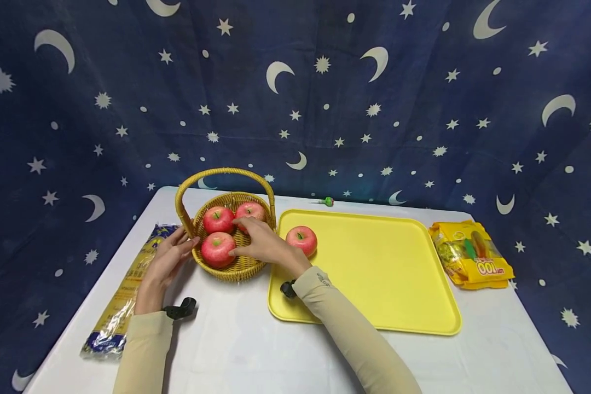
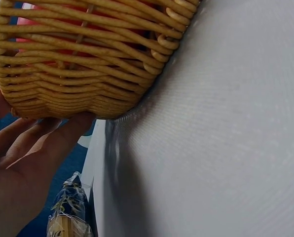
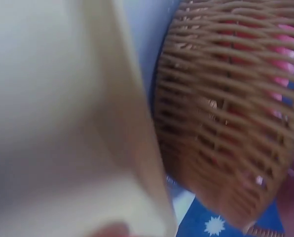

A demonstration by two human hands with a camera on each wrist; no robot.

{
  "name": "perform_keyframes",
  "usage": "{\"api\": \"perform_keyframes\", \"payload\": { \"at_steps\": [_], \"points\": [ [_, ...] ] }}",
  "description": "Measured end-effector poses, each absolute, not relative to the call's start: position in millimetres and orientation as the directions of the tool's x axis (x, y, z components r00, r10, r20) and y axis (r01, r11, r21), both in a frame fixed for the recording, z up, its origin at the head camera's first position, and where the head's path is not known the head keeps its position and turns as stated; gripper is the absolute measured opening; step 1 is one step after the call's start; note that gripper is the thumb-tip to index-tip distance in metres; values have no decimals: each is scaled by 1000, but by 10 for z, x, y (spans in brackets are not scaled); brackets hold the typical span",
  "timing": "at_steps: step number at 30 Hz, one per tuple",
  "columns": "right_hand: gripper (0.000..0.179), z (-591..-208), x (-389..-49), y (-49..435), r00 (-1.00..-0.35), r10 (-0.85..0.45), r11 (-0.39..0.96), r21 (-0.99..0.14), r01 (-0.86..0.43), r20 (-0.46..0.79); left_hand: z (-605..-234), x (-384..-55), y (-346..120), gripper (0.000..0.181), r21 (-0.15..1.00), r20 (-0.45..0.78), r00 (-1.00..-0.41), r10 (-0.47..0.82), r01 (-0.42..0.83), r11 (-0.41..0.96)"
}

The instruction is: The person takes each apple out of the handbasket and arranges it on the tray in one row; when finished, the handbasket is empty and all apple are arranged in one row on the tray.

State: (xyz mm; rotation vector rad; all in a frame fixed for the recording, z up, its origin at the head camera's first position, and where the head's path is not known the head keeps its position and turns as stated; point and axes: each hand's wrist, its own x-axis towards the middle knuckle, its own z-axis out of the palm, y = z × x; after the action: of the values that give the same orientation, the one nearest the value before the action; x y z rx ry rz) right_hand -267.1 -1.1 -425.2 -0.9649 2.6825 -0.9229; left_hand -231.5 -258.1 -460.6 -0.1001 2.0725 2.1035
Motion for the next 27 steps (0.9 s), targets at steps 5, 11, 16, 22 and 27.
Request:
{"api": "perform_keyframes", "payload": {
  "at_steps": [5,11,16,22,27],
  "points": [
    [79,-4284,-2671,-187,-773,-635,639,-562,-525,0,-4616,-2315,-2593,71,984,-176,-981,83,-177,-10],
    [78,-4335,-2643,-338,-768,-638,662,-544,-515,-50,-4611,-2314,-2586,72,983,-183,-980,74,-183,5],
    [82,-4376,-2641,-402,-778,-625,675,-547,-496,-66,-4619,-2307,-2588,71,984,-179,-981,80,-179,10],
    [82,-4375,-2650,-400,-765,-643,658,-542,-523,-43,-4624,-2319,-2586,72,987,-162,-984,77,-161,9],
    [79,-4384,-2616,-343,-763,-646,632,-565,-531,-6,-4612,-2309,-2576,73,985,-172,-982,82,-172,4]
  ]
}}
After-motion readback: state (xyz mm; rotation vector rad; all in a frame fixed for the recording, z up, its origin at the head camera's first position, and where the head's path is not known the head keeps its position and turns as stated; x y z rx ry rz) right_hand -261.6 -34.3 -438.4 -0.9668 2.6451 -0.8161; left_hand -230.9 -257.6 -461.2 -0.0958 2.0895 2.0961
